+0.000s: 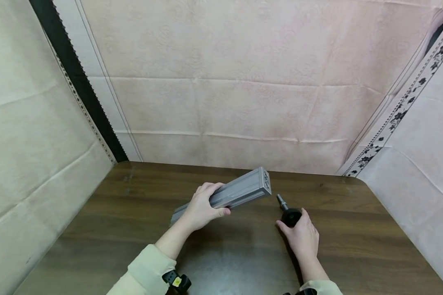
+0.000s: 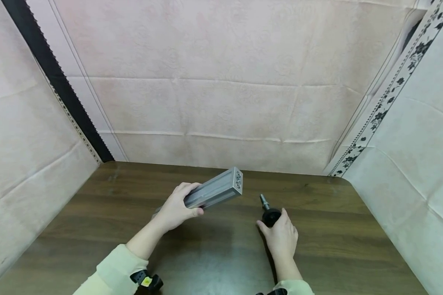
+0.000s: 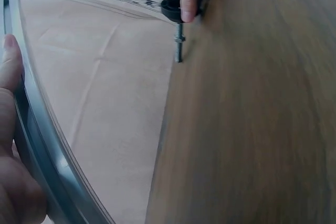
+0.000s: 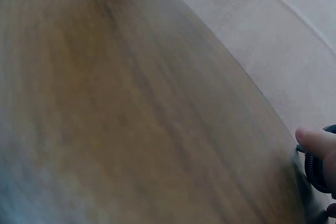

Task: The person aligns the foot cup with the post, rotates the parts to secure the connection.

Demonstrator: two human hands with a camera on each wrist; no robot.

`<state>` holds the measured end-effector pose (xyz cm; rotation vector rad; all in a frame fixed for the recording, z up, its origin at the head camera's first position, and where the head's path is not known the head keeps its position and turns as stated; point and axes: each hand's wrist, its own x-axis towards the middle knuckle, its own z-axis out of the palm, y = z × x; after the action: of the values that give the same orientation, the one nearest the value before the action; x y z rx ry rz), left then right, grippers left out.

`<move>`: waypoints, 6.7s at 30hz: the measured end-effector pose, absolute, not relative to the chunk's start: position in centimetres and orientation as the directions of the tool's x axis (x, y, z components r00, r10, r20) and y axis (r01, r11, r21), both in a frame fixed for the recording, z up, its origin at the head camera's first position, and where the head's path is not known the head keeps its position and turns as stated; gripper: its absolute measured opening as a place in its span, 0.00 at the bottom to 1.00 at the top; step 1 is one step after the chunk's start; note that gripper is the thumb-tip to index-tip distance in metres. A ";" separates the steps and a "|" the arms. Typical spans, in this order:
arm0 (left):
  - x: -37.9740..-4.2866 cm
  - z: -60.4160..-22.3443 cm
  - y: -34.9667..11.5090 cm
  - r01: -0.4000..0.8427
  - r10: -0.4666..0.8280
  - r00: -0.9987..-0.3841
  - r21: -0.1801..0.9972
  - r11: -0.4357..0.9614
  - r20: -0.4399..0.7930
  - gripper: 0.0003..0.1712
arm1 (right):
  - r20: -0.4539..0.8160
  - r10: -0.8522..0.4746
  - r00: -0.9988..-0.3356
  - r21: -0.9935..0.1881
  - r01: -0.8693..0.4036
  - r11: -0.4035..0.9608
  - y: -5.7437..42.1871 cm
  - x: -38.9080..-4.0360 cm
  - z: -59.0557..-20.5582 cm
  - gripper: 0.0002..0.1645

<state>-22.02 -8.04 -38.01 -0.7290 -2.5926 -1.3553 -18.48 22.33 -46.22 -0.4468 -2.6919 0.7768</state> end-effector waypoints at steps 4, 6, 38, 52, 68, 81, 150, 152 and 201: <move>-21.8 -38.0 -8.1 0.448 0.340 -0.886 0.767 0.459 0.314 0.53 | 0.211 0.371 -0.905 -0.553 0.202 0.808 22.3 -18.5 -46.2 0.51; -21.7 -38.0 -8.2 0.440 0.332 -0.890 0.776 0.452 0.311 0.52 | 0.215 0.370 -0.904 -0.549 0.201 0.811 22.3 -18.4 -46.1 0.50; -21.6 -37.9 -8.9 0.427 0.302 -0.900 0.771 0.472 0.313 0.48 | 0.263 0.366 -0.893 -0.530 0.183 0.828 22.2 -19.1 -46.1 0.53; -21.5 -37.9 -9.3 0.426 0.295 -0.900 0.793 0.435 0.321 0.47 | 0.248 0.379 -0.892 -0.538 0.199 0.819 22.3 -18.6 -46.4 0.52; -21.5 -37.8 -9.3 0.435 0.308 -0.895 0.782 0.447 0.322 0.47 | 0.317 0.435 -0.843 -0.699 0.103 0.708 21.8 -18.3 -45.8 0.43; -21.5 -37.9 -8.7 0.469 0.332 -0.877 0.776 0.423 0.349 0.50 | 0.282 0.443 -0.851 -0.847 -0.004 0.532 22.5 -16.8 -42.4 0.36; -21.8 -37.9 -8.7 0.487 0.349 -0.868 0.740 0.463 0.353 0.55 | 0.672 -0.213 -0.710 -0.733 -0.596 -0.327 23.4 -18.6 -27.9 0.24; -21.8 -37.9 -8.7 0.483 0.345 -0.870 0.743 0.463 0.351 0.55 | 0.693 -0.189 -0.696 -0.707 -0.602 -0.372 23.1 -18.8 -28.0 0.24; -22.0 -37.9 -9.2 0.477 0.382 -0.868 0.747 0.463 0.317 0.48 | 0.822 -0.295 -0.486 -0.504 -0.382 -0.775 21.6 -19.5 -29.5 0.34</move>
<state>-21.95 -9.18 -37.94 -0.7649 -2.5960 -1.3780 -19.55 21.56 -29.48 1.5632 -1.0326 2.4539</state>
